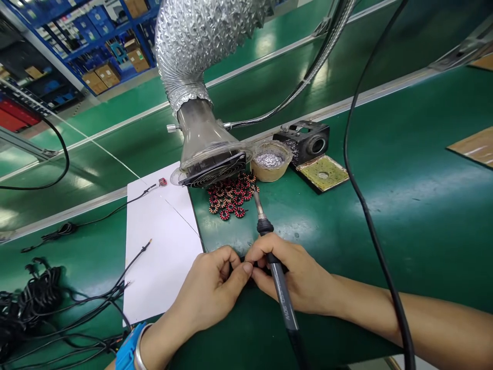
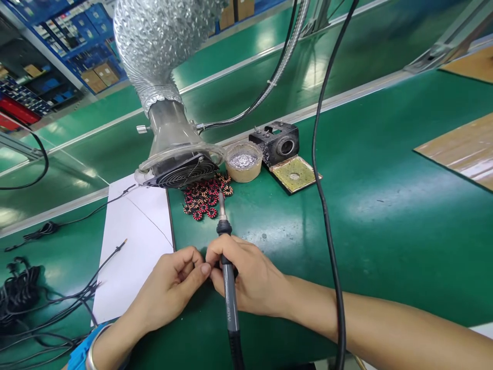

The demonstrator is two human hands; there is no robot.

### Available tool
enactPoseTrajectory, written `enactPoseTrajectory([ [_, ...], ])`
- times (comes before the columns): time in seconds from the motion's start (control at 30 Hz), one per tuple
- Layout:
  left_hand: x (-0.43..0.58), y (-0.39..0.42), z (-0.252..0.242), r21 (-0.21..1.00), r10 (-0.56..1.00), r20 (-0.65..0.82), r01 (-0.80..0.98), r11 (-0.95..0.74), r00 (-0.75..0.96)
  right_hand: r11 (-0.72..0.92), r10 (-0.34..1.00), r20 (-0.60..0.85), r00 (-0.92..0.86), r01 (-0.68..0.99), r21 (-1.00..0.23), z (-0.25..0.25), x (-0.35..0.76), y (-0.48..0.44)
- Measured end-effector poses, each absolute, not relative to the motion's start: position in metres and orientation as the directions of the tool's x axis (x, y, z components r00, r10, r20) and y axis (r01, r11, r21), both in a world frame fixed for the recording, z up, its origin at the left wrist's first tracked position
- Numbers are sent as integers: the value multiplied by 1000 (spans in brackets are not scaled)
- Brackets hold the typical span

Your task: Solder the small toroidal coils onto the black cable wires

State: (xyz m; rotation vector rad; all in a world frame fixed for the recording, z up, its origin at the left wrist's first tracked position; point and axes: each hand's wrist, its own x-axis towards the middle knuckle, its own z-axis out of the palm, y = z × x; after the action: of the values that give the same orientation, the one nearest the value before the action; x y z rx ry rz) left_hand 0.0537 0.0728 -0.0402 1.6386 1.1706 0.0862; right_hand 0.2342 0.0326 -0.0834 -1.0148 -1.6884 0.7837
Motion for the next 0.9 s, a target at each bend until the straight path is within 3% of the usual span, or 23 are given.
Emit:
enactPoseTrajectory([
  [0.13,49,73,-42,795,699,-469,602,69,540,472,881,441,-171,292,-832,-83,235,31],
  [0.23,44,72,-44,796,708,-464,602,70,532,571,820,538,-196,357,-740,-80,237,32],
  [0.33,42,69,-45,798,737,-444,599,67,509,689,717,609,-340,481,-542,-73,239,34],
  [0.47,44,65,-44,822,749,-423,563,81,510,747,612,602,-513,625,-228,-61,242,35],
  [0.53,46,62,-43,810,736,-454,576,107,501,724,636,598,-487,646,-244,-59,244,33],
  [0.63,50,57,-41,756,753,-482,647,100,448,677,707,608,-362,594,-434,-60,247,30],
  [0.73,51,51,-40,724,796,-430,689,22,426,681,723,632,-279,438,-586,-64,247,26],
  [0.8,48,49,-39,702,811,-390,711,-44,436,693,719,629,-294,367,-621,-68,245,23],
  [0.9,43,47,-37,677,806,-347,723,-139,480,722,691,631,-353,382,-576,-75,242,22],
])
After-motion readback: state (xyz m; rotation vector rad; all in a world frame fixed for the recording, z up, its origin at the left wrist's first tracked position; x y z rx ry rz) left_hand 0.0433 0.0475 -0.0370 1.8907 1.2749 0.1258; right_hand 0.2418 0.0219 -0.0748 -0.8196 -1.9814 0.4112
